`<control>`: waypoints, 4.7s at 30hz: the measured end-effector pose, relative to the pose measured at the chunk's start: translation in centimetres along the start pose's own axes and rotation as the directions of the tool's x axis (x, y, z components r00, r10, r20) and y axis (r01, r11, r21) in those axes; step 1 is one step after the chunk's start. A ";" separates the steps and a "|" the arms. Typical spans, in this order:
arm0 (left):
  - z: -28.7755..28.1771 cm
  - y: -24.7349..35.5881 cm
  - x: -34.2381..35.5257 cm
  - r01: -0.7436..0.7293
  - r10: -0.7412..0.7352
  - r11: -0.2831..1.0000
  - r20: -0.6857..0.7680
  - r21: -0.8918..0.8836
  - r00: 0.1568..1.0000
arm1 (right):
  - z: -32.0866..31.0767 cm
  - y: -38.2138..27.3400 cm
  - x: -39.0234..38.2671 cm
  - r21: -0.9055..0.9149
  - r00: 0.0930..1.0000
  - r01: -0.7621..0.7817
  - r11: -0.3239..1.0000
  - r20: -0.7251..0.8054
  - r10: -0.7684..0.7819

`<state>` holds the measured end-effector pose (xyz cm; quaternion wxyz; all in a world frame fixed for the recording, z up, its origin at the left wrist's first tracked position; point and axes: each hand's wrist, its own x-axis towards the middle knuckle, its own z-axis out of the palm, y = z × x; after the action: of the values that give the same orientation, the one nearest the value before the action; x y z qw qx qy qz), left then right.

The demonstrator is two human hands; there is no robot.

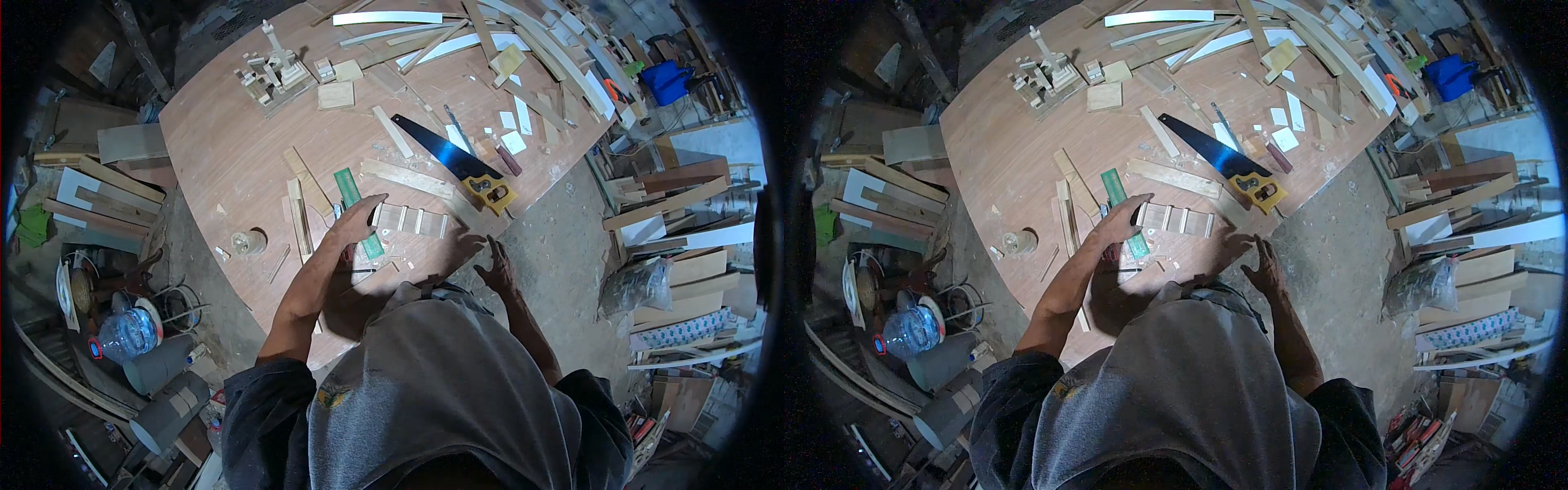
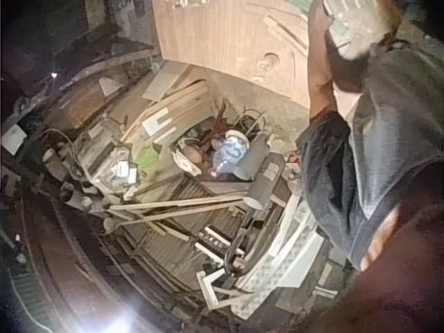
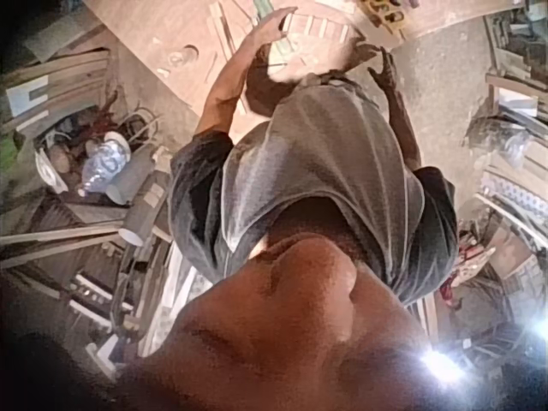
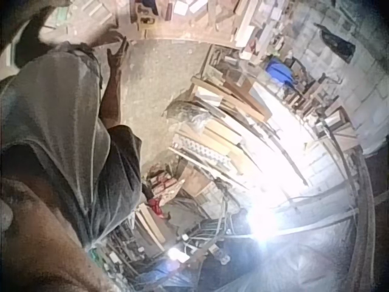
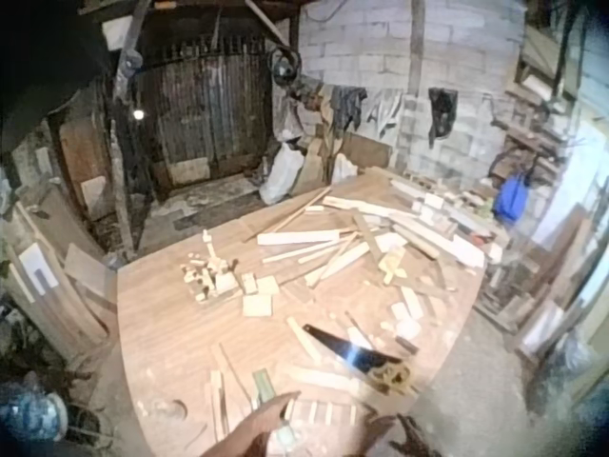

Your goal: The person arranges wooden blocks on a workbench, cuts a piece of wood using a hand saw, and fits the wooden blocks together by hand.

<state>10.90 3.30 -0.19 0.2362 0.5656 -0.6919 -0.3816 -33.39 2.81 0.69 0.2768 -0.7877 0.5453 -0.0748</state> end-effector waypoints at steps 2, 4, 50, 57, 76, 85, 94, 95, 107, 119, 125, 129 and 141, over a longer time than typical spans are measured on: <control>0.1 0.1 0.0 -0.007 0.007 1.000 -0.018 0.000 1.000 | 0.0 0.0 0.4 0.005 0.999 0.030 1.000 -0.011 -0.030; 0.0 0.3 -0.1 0.012 -0.012 1.000 0.000 0.000 1.000 | -0.1 -0.1 0.6 0.018 0.997 0.073 0.997 -0.019 -0.073; 2.8 1.7 -17.7 0.260 -0.544 0.839 -0.743 -0.477 0.390 | 1.8 3.5 -3.5 -0.063 0.980 -0.131 0.989 0.145 0.139; 8.2 3.7 -24.2 0.419 -0.629 0.738 -0.763 -0.529 0.146 | 1.2 3.2 0.4 -0.253 0.997 0.074 0.965 0.052 -0.063; 5.6 7.9 -21.7 0.477 -0.651 0.744 -0.669 -0.468 0.360 | 1.6 -3.1 7.8 -0.287 0.952 0.230 0.930 -0.133 -0.277; 9.6 12.8 -17.7 0.550 -0.701 0.702 -0.574 -0.452 0.423 | 0.8 -3.2 11.1 -0.334 0.985 0.165 0.928 0.012 -0.170; 11.9 14.4 -11.4 0.562 -0.695 0.715 -0.513 -0.416 0.504 | -3.3 -0.9 12.0 0.719 0.922 -0.386 0.577 0.312 0.229; 11.7 14.6 -10.6 0.571 -0.688 0.718 -0.529 -0.397 0.497 | -3.9 -0.6 12.0 0.751 0.918 -0.397 0.528 0.328 0.224; 8.7 10.8 -5.3 0.672 -0.641 0.700 -0.627 -0.241 0.442 | -7.5 0.7 12.3 0.720 0.898 -0.363 0.592 0.440 0.015; 7.2 7.6 -3.3 0.674 -0.676 0.680 -0.603 -0.288 0.424 | -4.6 -2.9 13.4 0.570 0.973 -0.121 0.813 0.229 -0.016; 6.9 4.6 -1.2 0.540 -0.529 0.817 -0.638 -0.203 0.560 | -5.9 -9.5 14.4 0.568 0.949 0.075 0.820 0.211 -0.233; 5.8 4.0 -2.3 0.564 -0.556 0.796 -0.634 -0.221 0.537 | -5.0 -13.7 16.6 0.395 0.853 0.315 0.863 0.281 -0.440; 3.0 3.8 -3.8 0.269 -0.302 0.953 -0.457 -0.138 0.837 | -1.7 -20.7 16.9 0.303 0.773 0.161 0.939 0.553 -0.311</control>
<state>7.24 7.98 1.44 0.3574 0.7297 -0.5077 -0.2862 -10.52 -7.76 9.73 0.5142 -0.7945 0.3141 0.0758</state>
